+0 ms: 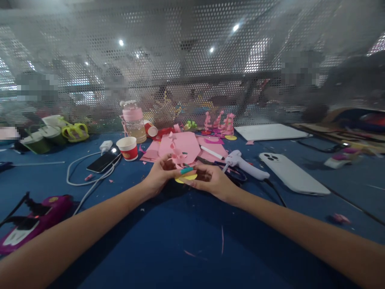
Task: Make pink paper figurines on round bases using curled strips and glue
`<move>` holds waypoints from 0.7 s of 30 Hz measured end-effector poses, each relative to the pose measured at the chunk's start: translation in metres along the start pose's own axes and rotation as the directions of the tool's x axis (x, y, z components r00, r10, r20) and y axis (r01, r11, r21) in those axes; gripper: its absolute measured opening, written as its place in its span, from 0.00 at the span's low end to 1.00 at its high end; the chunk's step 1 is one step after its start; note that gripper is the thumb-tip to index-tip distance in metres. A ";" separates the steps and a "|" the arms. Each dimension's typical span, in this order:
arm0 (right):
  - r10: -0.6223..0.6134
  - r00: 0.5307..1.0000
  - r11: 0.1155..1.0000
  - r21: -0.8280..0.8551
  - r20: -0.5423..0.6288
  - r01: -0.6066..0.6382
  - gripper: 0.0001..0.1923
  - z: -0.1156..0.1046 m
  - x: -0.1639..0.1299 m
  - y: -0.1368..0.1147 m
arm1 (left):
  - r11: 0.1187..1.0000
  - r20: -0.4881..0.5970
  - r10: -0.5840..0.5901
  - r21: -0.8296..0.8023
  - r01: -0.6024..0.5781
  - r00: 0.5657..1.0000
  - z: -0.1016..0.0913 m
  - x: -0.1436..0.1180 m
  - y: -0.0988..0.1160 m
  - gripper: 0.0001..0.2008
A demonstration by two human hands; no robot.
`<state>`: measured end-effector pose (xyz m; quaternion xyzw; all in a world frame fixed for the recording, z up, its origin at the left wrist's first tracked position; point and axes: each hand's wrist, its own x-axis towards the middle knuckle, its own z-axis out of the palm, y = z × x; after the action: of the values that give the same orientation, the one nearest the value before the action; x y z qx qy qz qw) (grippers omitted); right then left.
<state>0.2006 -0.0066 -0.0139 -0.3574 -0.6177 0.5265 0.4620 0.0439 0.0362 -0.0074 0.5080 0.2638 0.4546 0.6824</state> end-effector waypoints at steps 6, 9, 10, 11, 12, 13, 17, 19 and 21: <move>0.032 0.999 0.998 0.057 -0.016 -0.031 0.21 0.000 0.003 0.005 | 0.994 -0.064 0.066 0.090 -0.060 0.996 -0.002 -0.001 -0.001 0.22; 0.047 0.998 0.995 0.094 -0.033 -0.043 0.19 0.002 0.004 0.006 | 0.989 -0.112 0.085 0.132 -0.070 0.990 -0.002 -0.002 0.000 0.27; 0.047 0.998 0.994 0.105 -0.043 -0.042 0.19 0.003 0.003 0.005 | 0.987 -0.126 0.093 0.142 -0.075 0.988 -0.002 -0.002 0.000 0.28; 0.047 0.997 0.993 0.115 -0.054 -0.040 0.18 0.004 0.003 0.005 | 0.985 -0.135 0.100 0.152 -0.079 0.986 -0.002 -0.003 0.000 0.30; 0.048 0.997 0.991 0.126 -0.065 -0.040 0.17 0.005 0.002 0.005 | 0.983 -0.140 0.106 0.161 -0.083 0.984 -0.001 -0.003 0.001 0.32; 0.052 0.996 0.989 0.141 -0.073 -0.042 0.17 0.006 0.002 0.004 | 0.982 -0.142 0.112 0.170 -0.087 0.983 -0.001 -0.004 0.001 0.33; 0.082 0.995 0.975 0.213 -0.055 -0.068 0.18 0.010 0.001 0.002 | 0.977 -0.139 0.121 0.191 -0.094 0.983 0.001 -0.005 0.003 0.36; 0.104 0.993 0.965 0.249 -0.064 -0.085 0.19 0.010 0.001 0.002 | 0.976 -0.145 0.116 0.198 -0.086 0.983 0.002 -0.006 0.003 0.36; 0.119 0.985 0.962 0.258 -0.123 -0.084 0.19 0.010 0.001 0.002 | 0.974 -0.151 0.117 0.208 -0.085 0.982 0.002 -0.006 0.003 0.36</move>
<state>0.1910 -0.0084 -0.0161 -0.3627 -0.4932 0.5978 0.5175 0.0421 0.0303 -0.0045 0.5486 0.3367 0.4996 0.5798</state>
